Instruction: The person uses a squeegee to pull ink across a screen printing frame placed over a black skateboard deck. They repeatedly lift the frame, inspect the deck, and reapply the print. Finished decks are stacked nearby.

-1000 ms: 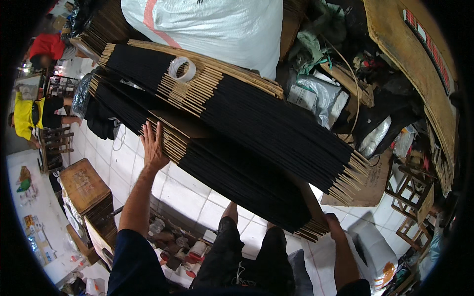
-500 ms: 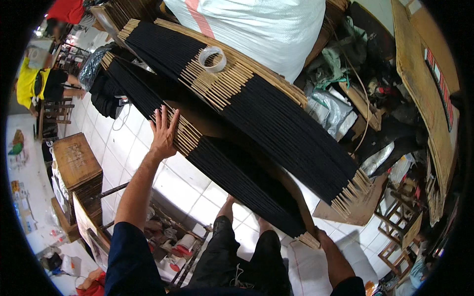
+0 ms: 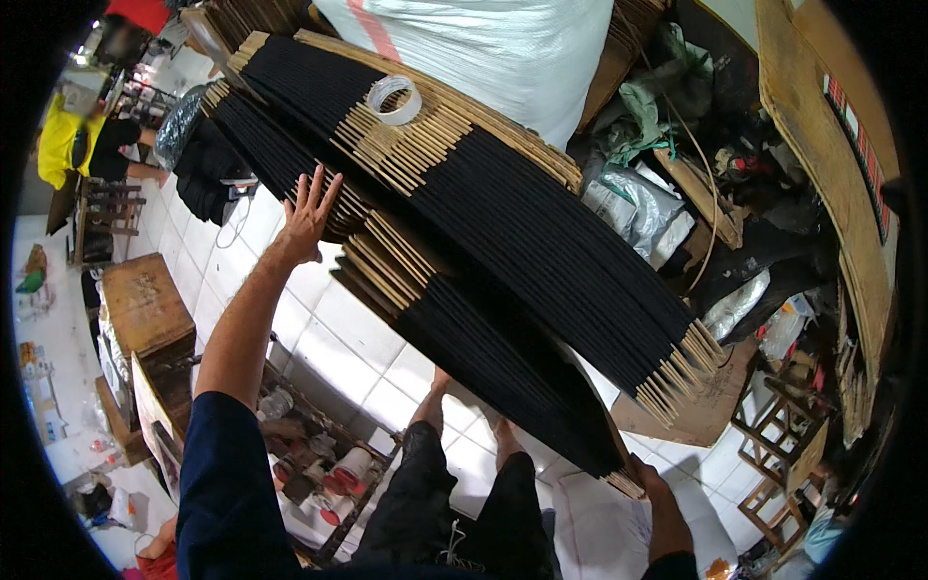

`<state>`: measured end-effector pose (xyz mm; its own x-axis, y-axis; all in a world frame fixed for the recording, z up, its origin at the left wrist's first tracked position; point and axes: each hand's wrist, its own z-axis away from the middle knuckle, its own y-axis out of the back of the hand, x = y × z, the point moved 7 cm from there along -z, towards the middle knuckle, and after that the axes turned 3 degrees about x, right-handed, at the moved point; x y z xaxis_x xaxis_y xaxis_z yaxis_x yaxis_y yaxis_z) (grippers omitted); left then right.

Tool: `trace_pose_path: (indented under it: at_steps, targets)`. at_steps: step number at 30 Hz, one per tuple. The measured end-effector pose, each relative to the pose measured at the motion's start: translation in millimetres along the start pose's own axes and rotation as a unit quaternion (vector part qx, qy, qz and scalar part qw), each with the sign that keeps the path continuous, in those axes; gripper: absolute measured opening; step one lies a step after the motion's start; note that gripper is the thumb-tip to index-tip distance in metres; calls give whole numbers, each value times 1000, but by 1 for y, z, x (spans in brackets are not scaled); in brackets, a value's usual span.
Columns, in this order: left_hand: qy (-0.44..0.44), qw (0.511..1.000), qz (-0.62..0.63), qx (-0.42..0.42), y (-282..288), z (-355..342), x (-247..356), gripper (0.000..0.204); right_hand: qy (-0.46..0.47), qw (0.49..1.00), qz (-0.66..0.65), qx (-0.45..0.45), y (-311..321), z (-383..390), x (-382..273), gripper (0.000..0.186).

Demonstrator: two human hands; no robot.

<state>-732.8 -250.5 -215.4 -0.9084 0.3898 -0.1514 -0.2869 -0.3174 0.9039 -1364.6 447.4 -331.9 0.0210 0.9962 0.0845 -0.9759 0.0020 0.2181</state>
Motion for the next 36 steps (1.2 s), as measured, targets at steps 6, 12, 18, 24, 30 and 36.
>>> trace_pose_path:
  at_steps: [6,12,18,24,30,36]
  targets:
    - [-24,986,86,139,0,-28,0,138,-16,994,78,70,18,12,44,85]
    - [353,720,450,392,-45,150,48,104,94,991,-69,-68,-9,26,50,83]
    - [491,627,587,147,-120,278,279,143,-126,969,-198,-71,-60,25,75,78]
    - [607,653,449,65,-104,284,274,135,-19,998,-56,-7,-87,5,82,81]
    - [619,596,503,95,-147,334,211,92,27,999,0,29,-105,-16,134,83]
    - [665,485,546,154,-213,428,140,109,107,975,149,128,-130,13,145,79]
